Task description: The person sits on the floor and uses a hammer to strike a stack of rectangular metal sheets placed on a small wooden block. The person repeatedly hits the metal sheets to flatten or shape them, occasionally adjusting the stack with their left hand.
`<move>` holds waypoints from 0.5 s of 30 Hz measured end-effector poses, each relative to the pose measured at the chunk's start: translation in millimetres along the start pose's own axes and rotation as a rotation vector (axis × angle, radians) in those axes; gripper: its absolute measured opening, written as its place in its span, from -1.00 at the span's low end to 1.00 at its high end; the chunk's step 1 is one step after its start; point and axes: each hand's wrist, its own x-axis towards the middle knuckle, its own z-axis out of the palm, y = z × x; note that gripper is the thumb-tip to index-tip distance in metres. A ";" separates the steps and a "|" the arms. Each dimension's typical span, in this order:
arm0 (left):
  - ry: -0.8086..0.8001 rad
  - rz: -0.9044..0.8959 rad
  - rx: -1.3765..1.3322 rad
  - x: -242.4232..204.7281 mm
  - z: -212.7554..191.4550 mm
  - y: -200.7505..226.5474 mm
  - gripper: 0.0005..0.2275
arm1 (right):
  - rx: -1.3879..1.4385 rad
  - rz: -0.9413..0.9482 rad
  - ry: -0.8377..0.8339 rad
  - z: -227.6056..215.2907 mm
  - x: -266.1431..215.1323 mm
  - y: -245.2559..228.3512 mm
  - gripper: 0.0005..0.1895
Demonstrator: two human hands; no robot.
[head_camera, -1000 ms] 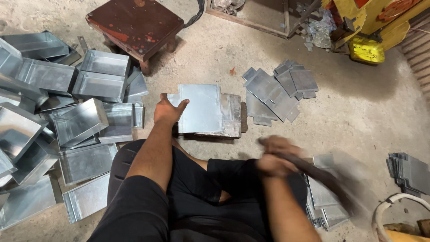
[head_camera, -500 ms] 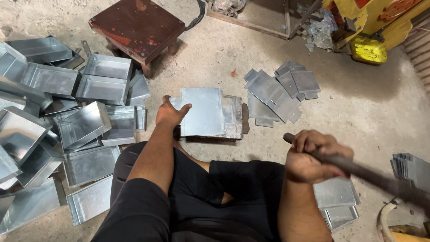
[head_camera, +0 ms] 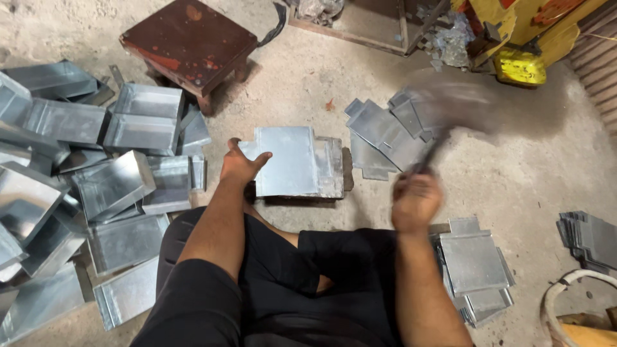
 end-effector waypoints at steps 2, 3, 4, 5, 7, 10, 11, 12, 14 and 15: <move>0.027 0.030 -0.013 2.0 1.9 -3.8 -0.03 | -0.080 -0.337 -0.018 -2.9 2.4 -18.5 -0.46; 0.007 0.009 -0.004 2.8 2.0 -5.2 -0.02 | 0.014 -0.425 -0.026 0.4 0.5 -16.2 -0.46; -0.009 -0.005 0.004 5.9 1.8 -3.6 -0.02 | 0.111 -0.520 -0.035 1.6 -2.7 -11.0 -0.45; -0.025 -0.019 0.011 8.9 1.3 -2.0 -0.02 | 0.209 -0.615 -0.046 2.5 -7.3 -1.5 -0.43; -0.015 -0.004 -0.005 5.7 5.6 -5.5 -0.01 | 0.085 -0.646 -0.050 12.3 -26.0 34.4 -0.49; -0.008 0.006 -0.005 4.1 5.3 -5.4 -0.01 | -0.997 -0.098 -0.238 16.9 -57.7 74.0 -0.80; -0.007 0.007 -0.002 3.6 4.0 -4.2 -0.02 | -1.050 0.055 -0.253 18.1 -58.7 80.1 -0.76; -0.008 0.021 0.014 2.3 2.2 -3.3 -0.01 | -1.098 0.207 -0.272 21.7 -58.2 82.1 -0.70; -0.014 0.047 0.047 -1.5 -0.8 -0.9 -0.01 | -1.036 0.256 -0.249 24.3 -51.0 64.7 -0.66; -0.022 0.044 0.064 -1.9 -2.7 1.7 -0.01 | -0.930 0.153 -0.208 25.8 -42.4 49.0 -0.67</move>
